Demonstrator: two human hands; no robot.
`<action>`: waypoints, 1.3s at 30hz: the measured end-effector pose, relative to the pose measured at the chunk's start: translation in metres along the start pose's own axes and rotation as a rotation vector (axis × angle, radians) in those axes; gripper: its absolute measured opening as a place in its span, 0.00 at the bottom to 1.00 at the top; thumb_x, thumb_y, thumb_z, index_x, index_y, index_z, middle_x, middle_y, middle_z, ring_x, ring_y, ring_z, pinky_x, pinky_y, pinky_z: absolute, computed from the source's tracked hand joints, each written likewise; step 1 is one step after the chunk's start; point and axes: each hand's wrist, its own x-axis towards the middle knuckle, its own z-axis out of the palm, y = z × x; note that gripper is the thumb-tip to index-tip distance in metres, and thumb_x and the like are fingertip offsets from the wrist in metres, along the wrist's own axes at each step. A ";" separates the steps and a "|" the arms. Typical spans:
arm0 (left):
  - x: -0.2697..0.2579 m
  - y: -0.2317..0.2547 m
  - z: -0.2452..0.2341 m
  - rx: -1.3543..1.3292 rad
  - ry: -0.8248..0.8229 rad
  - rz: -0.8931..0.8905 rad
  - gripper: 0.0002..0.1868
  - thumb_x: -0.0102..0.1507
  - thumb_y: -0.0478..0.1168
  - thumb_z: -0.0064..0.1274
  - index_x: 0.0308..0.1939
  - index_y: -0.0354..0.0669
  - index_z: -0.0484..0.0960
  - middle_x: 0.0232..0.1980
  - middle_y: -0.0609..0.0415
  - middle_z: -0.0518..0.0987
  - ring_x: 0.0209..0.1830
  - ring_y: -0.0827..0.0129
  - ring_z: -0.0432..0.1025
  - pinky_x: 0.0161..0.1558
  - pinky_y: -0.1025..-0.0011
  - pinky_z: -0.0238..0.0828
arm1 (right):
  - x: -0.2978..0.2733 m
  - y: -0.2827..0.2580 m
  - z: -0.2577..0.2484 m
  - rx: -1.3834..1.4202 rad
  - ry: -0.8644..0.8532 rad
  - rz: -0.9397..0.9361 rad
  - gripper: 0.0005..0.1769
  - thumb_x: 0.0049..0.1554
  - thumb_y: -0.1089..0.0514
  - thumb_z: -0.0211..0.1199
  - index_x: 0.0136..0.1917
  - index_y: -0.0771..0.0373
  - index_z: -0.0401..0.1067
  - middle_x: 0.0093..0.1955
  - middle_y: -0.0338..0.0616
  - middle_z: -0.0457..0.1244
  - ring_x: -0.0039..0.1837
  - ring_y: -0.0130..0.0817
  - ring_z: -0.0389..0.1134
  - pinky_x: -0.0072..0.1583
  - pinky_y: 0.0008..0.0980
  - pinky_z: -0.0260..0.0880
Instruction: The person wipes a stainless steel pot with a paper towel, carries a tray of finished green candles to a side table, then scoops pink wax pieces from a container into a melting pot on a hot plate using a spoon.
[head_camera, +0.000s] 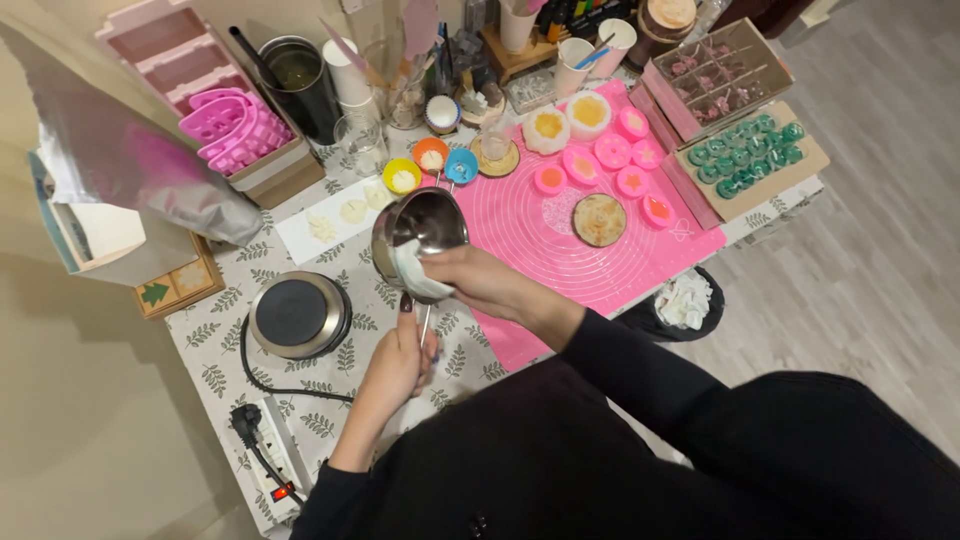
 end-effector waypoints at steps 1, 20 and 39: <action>-0.002 0.003 0.003 -0.003 0.005 0.002 0.39 0.72 0.62 0.17 0.24 0.38 0.72 0.14 0.57 0.60 0.10 0.72 0.53 0.15 0.70 0.50 | 0.000 -0.002 0.003 -0.003 -0.005 0.001 0.15 0.61 0.59 0.62 0.56 0.71 0.78 0.49 0.43 0.72 0.48 0.26 0.71 0.51 0.25 0.72; 0.005 0.011 0.009 0.111 0.013 -0.043 0.39 0.70 0.66 0.15 0.24 0.40 0.67 0.15 0.58 0.60 0.10 0.70 0.55 0.15 0.68 0.53 | -0.010 -0.006 0.008 -0.648 0.146 -0.380 0.11 0.61 0.55 0.63 0.48 0.65 0.80 0.39 0.38 0.70 0.43 0.19 0.67 0.47 0.28 0.69; 0.010 0.081 0.075 0.203 -0.322 -0.287 0.38 0.69 0.69 0.20 0.27 0.40 0.66 0.18 0.60 0.55 0.12 0.73 0.45 0.16 0.71 0.43 | -0.090 -0.109 -0.174 -1.899 -0.391 -0.705 0.06 0.55 0.64 0.56 0.46 0.68 0.71 0.55 0.50 0.65 0.65 0.41 0.64 0.54 0.37 0.70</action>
